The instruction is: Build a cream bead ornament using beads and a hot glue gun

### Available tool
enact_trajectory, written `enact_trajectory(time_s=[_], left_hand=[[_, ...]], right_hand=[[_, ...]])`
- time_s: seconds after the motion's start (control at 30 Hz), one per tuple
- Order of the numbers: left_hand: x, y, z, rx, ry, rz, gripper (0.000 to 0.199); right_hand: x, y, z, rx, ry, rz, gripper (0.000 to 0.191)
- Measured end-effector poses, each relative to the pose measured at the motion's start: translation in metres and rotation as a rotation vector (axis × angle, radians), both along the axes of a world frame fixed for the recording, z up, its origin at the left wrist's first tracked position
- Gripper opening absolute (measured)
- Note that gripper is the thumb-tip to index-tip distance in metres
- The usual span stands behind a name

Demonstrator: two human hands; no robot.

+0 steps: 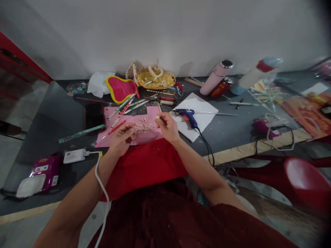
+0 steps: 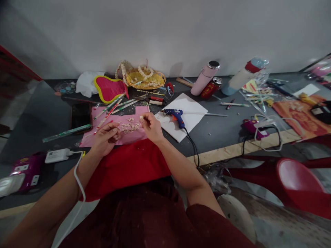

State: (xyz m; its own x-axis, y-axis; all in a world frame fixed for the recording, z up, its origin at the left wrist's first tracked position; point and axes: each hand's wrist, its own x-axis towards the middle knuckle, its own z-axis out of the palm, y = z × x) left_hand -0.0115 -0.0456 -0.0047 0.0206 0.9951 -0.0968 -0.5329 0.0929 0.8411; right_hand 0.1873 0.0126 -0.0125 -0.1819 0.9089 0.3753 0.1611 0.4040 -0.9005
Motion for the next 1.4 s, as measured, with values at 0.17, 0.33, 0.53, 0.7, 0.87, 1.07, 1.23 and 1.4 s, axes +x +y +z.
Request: enact_trajectory(time_s=[0.17,0.33,0.53,0.7,0.87,1.07,1.23,1.4], left_hand=[[0.001,-0.001,-0.001,-0.031,0.077,-0.062,0.023],[0.004,-0.004,0.001,-0.061,0.141,-0.176,0.030],[0.003,-0.004,-0.002,-0.046,0.177,-0.220,0.020],[0.003,-0.004,0.000,-0.060,0.220,-0.237,0.019],[0.003,-0.005,0.001,-0.068,0.218,-0.244,0.018],[0.002,-0.005,0.001,-0.085,0.220,-0.231,0.020],[0.003,-0.005,-0.002,-0.091,0.236,-0.229,0.021],[0.003,-0.005,0.000,-0.093,0.263,-0.241,0.019]], right_hand=[[-0.006,-0.006,0.000,0.022,-0.052,0.008,0.019],[-0.014,-0.020,0.008,0.163,-0.188,0.171,0.017],[-0.018,-0.023,0.006,0.276,-0.286,0.250,0.016],[-0.018,-0.023,0.003,0.312,-0.312,0.266,0.017],[-0.020,-0.024,0.005,0.310,-0.295,0.262,0.017],[-0.022,-0.027,0.005,0.304,-0.332,0.304,0.020],[-0.023,-0.027,0.003,0.287,-0.357,0.313,0.022],[-0.022,-0.027,0.006,0.309,-0.343,0.335,0.025]])
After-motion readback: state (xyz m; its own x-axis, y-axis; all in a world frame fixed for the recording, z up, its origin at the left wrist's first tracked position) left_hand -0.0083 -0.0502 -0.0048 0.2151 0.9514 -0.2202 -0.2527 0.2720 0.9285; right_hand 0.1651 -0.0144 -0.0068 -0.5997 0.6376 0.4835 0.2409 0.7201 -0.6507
